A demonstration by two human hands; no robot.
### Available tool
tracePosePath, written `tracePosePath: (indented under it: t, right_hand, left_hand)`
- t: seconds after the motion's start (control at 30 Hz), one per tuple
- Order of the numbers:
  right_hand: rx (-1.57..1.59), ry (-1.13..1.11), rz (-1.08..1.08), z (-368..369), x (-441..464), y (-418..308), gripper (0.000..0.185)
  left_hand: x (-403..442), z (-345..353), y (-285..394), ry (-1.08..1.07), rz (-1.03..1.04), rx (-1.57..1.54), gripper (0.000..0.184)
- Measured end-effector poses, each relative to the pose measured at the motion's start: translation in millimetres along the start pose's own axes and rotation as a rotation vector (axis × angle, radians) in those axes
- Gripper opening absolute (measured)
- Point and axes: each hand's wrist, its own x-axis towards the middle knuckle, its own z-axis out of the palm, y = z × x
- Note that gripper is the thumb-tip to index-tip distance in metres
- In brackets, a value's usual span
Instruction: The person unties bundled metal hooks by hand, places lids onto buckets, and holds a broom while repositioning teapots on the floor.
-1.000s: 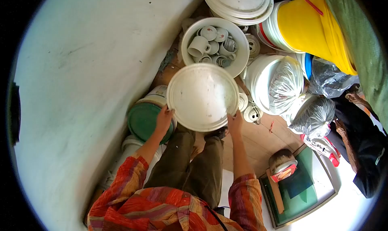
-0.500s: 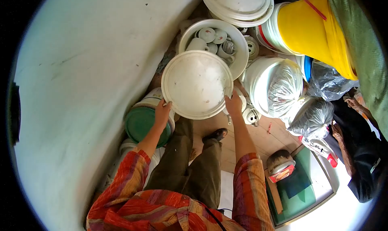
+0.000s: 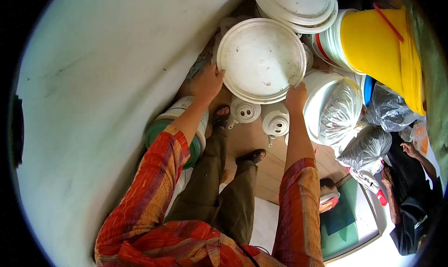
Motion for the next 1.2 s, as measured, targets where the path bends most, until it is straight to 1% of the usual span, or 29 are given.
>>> tracePosePath:
  t: [0.03, 0.1, 0.13, 0.17, 0.23, 0.3, 0.37, 0.43, 0.47, 0.5, 0.57, 0.6, 0.63, 0.7, 0.73, 0.77, 0.8, 0.83, 0.9, 0.93, 0.97, 1.0, 1.03, 1.1, 1.13, 1.17, 1.2]
  right_hand:
    - [-0.002, -0.005, -0.004, 0.8, 2.4, -2.6, 0.036]
    - [-0.075, -0.024, 0.012, 1.3, 5.1, -6.2, 0.035]
    - [-0.173, -0.021, -0.013, 1.9, 8.7, -6.8, 0.035]
    - [-0.176, -0.028, -0.011, 1.1, 9.3, -5.9, 0.035]
    - [-0.269, -0.113, 0.056, -6.8, 12.5, -11.0, 0.036]
    - [-0.263, -0.123, 0.081, -3.1, 16.4, -8.8, 0.037]
    - [-0.188, -0.128, 0.127, 18.1, 34.6, 11.7, 0.039]
    - [-0.190, -0.127, 0.095, 24.1, 39.4, 12.0, 0.038]
    - [-0.198, -0.117, 0.081, 26.2, 37.4, 7.9, 0.038]
    - [-0.244, -0.102, 0.076, 25.0, 34.5, 6.3, 0.041]
    - [-0.251, -0.101, 0.082, 19.6, 27.7, 4.3, 0.044]
    - [-0.251, -0.101, 0.078, 19.7, 30.7, 0.5, 0.044]
    - [-0.262, -0.090, 0.087, 17.3, 28.1, 2.5, 0.043]
    - [-0.276, -0.076, 0.095, 17.4, 33.1, 9.8, 0.043]
    - [-0.329, -0.123, 0.065, 19.9, 41.4, 15.9, 0.040]
    - [-0.377, -0.171, 0.033, 22.3, 47.6, 17.6, 0.038]
    - [-0.371, -0.168, 0.032, 25.5, 52.6, 19.3, 0.038]
    - [-0.378, -0.168, 0.038, 26.6, 55.9, 20.8, 0.039]
    - [-0.388, -0.163, 0.055, 29.8, 55.4, 29.6, 0.041]
    - [-0.270, -0.107, 0.036, 34.6, 52.3, 34.0, 0.042]
    - [-0.153, -0.052, 0.019, 40.3, 51.0, 41.9, 0.043]
    - [-0.028, -0.028, 0.054, 52.5, 56.3, 56.6, 0.046]
    - [-0.034, -0.034, 0.069, 57.0, 53.7, 66.0, 0.046]
    - [0.530, -0.082, 0.179, 69.5, 45.5, 71.3, 0.055]
    - [0.833, -0.157, 0.314, 57.1, 21.3, 42.1, 0.056]
    - [0.839, -0.163, 0.312, 57.6, 23.1, 40.9, 0.056]
    - [0.953, -0.222, 0.331, 62.4, 21.6, 44.5, 0.056]
  left_hand:
    - [0.6, -1.4, 3.2, -0.048, -0.023, 0.035, 0.037]
    - [3.4, 7.6, -4.3, -0.019, 0.000, -0.007, 0.037]
    - [3.0, 8.8, -6.5, 0.008, 0.029, -0.049, 0.037]
    - [3.7, 9.5, -8.5, 0.005, 0.022, -0.047, 0.037]
    - [4.4, 7.9, -9.6, -0.050, 0.058, -0.032, 0.038]
    - [3.4, 7.1, -5.9, -0.039, 0.078, 0.001, 0.039]
    - [-2.1, 5.4, -4.8, -0.029, 0.093, 0.047, 0.040]
    - [-2.4, 4.8, -1.8, 0.048, 0.162, 0.060, 0.036]
    - [0.5, 4.7, -3.3, 0.011, 0.177, 0.094, 0.038]
    - [1.8, 5.2, -6.4, 0.020, 0.171, 0.101, 0.038]
    - [-4.4, -5.4, 5.4, -0.044, 0.105, 0.055, 0.039]
    - [-4.0, -9.9, 10.7, -0.106, 0.082, 0.038, 0.049]
    - [-6.6, -6.5, 10.5, -0.121, 0.084, 0.039, 0.049]
    - [-9.6, 1.5, 9.0, -0.021, 0.105, 0.054, 0.055]
    - [-9.4, 8.6, 4.3, -0.022, 0.105, 0.053, 0.055]
    - [-6.8, 18.5, -3.7, 0.040, 0.141, 0.021, 0.058]
    - [-2.3, 27.0, -11.9, 0.104, 0.181, -0.010, 0.061]
    - [4.5, 37.2, -21.1, 0.105, 0.187, -0.009, 0.061]
    - [15.1, 57.2, -32.5, 0.306, 0.165, -0.036, 0.059]
    - [15.1, 52.7, -27.1, 0.301, 0.170, -0.042, 0.059]
    - [14.2, 39.3, -20.9, 0.130, 0.019, -0.391, 0.056]
    - [11.3, 31.4, -20.6, -0.050, -0.144, -0.729, 0.054]
    - [8.7, 31.3, -25.9, -0.063, -0.156, -0.725, 0.054]
    - [14.2, 35.8, -39.0, -0.325, -0.220, -0.924, 0.048]
    - [20.3, 47.2, -48.6, -0.313, -0.242, -0.916, 0.044]
    - [21.2, 41.2, -43.1, -0.307, -0.240, -0.911, 0.044]
    - [18.6, 27.3, -32.8, -0.314, -0.269, -0.877, 0.045]
